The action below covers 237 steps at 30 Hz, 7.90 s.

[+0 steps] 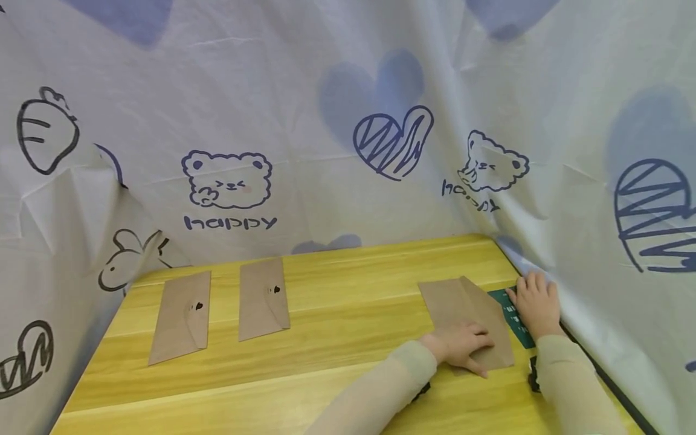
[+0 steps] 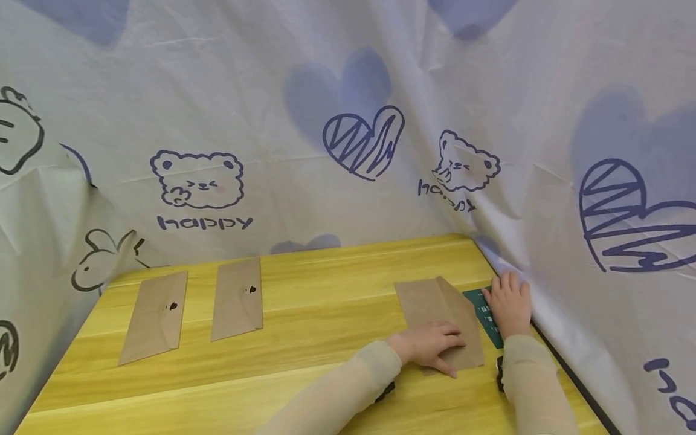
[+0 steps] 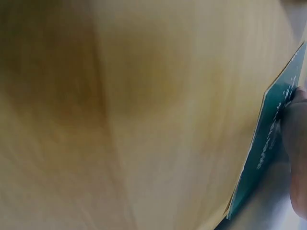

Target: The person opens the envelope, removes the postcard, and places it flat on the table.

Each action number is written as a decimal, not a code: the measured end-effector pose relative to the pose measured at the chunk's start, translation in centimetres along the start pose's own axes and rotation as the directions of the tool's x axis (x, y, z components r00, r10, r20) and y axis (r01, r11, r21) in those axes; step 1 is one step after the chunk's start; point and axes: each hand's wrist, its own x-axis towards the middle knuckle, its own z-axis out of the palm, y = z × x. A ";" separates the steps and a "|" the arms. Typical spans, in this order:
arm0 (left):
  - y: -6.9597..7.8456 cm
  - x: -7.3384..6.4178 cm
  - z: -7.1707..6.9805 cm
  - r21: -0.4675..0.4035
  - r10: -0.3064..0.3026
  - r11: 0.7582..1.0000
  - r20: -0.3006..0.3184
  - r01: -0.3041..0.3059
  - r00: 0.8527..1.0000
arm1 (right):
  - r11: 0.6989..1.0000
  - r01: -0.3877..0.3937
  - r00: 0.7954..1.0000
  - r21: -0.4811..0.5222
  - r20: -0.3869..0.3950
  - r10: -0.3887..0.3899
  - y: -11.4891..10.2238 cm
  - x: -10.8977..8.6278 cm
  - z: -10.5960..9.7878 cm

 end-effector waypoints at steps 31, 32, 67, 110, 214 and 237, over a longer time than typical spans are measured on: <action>-1.1 -5.2 -0.9 -0.248 -0.112 0.965 -0.123 0.079 0.986 | 0.990 0.086 0.946 0.109 0.302 -0.115 1.3 -2.8 -2.1; -1.3 -5.7 -0.9 -0.258 -0.121 0.962 -0.132 0.084 0.984 | 0.991 0.085 0.946 0.104 0.305 -0.113 1.3 -2.8 -2.1; -9.5 -25.9 0.0 -0.331 -0.389 0.910 -0.471 0.250 0.792 | 0.959 0.040 0.994 0.280 -0.113 -0.009 -9.0 -0.9 -9.7; -20.1 -38.9 6.1 -0.310 -0.787 0.616 -0.185 0.724 0.589 | 0.667 0.553 0.687 0.499 0.179 -0.704 -40.1 3.9 -11.7; -6.4 -26.9 3.1 0.016 -0.701 0.708 0.133 0.706 0.700 | 0.843 0.238 0.834 0.483 0.343 -0.431 -33.9 -2.2 -13.2; -6.0 -26.1 3.0 -0.008 -0.676 0.731 0.130 0.682 0.726 | 0.816 0.231 0.866 0.530 0.271 -0.421 -30.4 -2.9 -13.7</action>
